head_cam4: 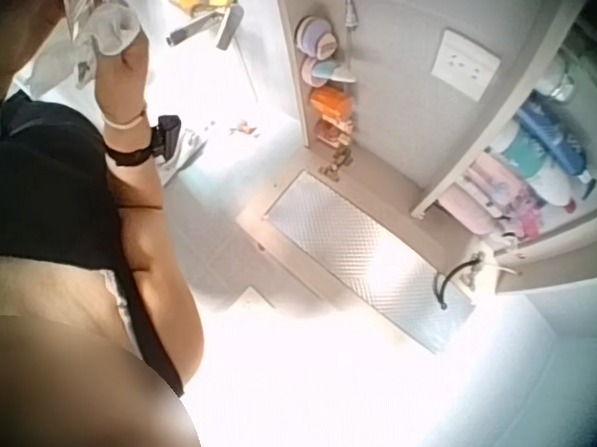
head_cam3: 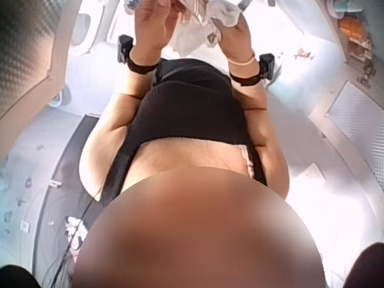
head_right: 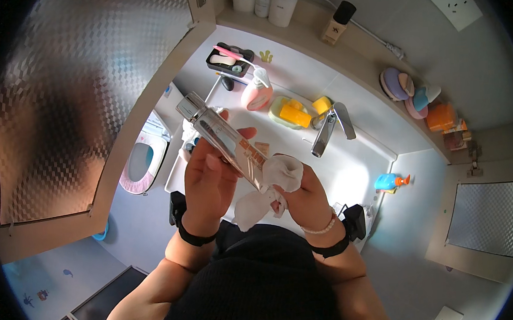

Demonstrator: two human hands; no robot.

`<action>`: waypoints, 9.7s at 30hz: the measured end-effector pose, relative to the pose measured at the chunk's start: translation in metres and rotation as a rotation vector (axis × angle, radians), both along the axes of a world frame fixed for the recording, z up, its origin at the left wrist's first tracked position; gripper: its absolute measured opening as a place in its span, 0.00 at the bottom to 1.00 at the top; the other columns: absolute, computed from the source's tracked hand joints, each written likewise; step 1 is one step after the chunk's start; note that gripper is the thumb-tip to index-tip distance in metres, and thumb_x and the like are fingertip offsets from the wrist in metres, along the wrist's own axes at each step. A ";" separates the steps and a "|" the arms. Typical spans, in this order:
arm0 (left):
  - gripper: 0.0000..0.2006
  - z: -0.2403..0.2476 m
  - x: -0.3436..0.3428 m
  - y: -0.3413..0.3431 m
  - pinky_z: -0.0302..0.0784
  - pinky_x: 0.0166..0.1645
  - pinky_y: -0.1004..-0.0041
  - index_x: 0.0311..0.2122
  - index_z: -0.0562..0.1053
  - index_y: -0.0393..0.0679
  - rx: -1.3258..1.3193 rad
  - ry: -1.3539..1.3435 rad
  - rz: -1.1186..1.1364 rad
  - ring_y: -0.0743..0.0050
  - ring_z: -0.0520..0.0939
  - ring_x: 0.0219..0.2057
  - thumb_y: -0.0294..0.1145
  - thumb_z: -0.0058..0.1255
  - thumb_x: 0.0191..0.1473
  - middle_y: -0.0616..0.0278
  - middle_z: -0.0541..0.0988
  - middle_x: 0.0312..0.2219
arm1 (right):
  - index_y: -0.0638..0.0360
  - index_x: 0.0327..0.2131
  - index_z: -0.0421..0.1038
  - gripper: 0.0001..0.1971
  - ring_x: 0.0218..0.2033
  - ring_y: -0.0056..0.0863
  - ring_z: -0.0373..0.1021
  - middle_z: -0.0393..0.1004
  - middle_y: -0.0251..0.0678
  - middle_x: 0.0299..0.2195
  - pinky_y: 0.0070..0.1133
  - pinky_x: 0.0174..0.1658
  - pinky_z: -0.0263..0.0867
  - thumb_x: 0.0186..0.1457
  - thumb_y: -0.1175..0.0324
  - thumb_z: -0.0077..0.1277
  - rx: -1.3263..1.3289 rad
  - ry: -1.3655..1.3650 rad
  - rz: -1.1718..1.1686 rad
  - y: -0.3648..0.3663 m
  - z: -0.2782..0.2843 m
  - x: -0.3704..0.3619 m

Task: The person wipes several cosmetic containers and compacts with a white tissue at a bathroom sink. They handle a silver tube, a beige tube, a pink compact, a blue compact, a black compact, and a small jar, wiping each item and placing them on the shelf above the sink.

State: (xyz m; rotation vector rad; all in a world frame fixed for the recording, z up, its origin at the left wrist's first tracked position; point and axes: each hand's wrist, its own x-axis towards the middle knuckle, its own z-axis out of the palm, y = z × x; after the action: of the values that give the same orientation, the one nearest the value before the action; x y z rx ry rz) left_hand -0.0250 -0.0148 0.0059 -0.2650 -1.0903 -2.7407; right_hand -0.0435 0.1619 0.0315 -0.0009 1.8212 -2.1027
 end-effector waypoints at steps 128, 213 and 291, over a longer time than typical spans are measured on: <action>0.35 -0.031 -0.208 0.049 0.78 0.41 0.78 0.71 0.51 0.39 -0.399 0.195 0.397 0.74 0.81 0.41 0.12 0.38 0.57 0.50 0.56 0.69 | 0.60 0.45 0.78 0.20 0.32 0.48 0.79 0.81 0.48 0.29 0.35 0.37 0.75 0.47 0.65 0.61 0.961 0.966 -0.579 -0.078 0.041 -0.248; 0.28 -0.018 -0.219 0.050 0.78 0.41 0.78 0.67 0.59 0.36 -0.493 0.086 0.293 0.75 0.80 0.44 0.20 0.45 0.61 0.48 0.61 0.68 | 0.55 0.46 0.78 0.20 0.33 0.48 0.78 0.81 0.48 0.32 0.36 0.38 0.75 0.44 0.70 0.58 0.989 0.877 -0.455 -0.031 0.014 -0.240; 0.29 -0.117 -0.011 0.041 0.61 0.66 0.67 0.68 0.56 0.38 -0.675 -0.118 0.061 0.66 0.68 0.61 0.28 0.49 0.64 0.56 0.67 0.61 | 0.60 0.72 0.42 0.36 0.73 0.60 0.31 0.30 0.59 0.72 0.43 0.72 0.35 0.68 0.50 0.34 0.378 0.940 0.265 -0.009 -0.095 -0.041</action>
State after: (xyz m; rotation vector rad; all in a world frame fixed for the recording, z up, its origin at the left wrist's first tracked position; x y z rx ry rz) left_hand -0.0355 0.0259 -0.1108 -0.1501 -1.9897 -2.2651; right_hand -0.0845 0.1525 -0.0632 -1.2358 2.4904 -1.6284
